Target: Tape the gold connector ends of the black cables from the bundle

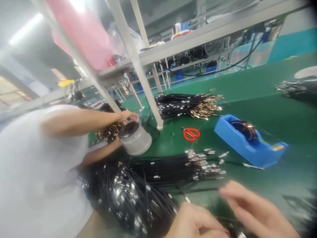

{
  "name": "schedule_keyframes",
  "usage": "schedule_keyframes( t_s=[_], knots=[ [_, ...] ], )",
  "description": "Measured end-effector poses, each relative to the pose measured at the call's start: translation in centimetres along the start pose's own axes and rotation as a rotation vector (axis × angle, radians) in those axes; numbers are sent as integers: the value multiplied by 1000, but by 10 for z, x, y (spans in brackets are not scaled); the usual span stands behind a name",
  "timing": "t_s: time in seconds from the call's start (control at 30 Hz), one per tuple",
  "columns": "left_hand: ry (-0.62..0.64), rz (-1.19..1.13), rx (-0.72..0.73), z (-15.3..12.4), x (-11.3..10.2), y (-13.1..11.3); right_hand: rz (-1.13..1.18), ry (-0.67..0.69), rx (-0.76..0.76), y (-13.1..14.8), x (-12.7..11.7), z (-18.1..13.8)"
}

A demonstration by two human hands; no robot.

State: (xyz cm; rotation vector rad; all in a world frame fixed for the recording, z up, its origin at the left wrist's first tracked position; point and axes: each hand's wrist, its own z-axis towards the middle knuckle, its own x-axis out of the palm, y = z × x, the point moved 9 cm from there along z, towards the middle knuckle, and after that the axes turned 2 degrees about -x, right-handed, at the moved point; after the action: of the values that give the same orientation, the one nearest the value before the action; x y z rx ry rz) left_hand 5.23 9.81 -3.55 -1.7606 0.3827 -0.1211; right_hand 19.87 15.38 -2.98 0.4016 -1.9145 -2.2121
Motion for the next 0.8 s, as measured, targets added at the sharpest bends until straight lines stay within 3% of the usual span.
schedule_keyframes(
  t_s=[0.1,0.2,0.3,0.4,0.5,0.63,0.7,0.8],
  knots=[
    [69,369,201,7,19,-9,-153,-135,88,-6,-36,3],
    [-7,642,291,7,27,-10,-374,-124,82,-9,-47,7],
    [-32,691,326,5,30,-12,-628,-119,-25,-9,-42,9],
    [-18,593,237,5,25,-14,-768,-110,-117,-6,-34,11],
    [-54,488,167,6,14,-26,-689,-46,-112,3,-30,11],
    [-340,579,471,0,0,-85,-434,22,-108,42,-28,2],
    [-307,674,575,2,12,-103,-318,71,-138,63,-22,-4],
    [-149,747,542,12,25,-103,-203,38,-70,71,-22,-5]
  ],
)
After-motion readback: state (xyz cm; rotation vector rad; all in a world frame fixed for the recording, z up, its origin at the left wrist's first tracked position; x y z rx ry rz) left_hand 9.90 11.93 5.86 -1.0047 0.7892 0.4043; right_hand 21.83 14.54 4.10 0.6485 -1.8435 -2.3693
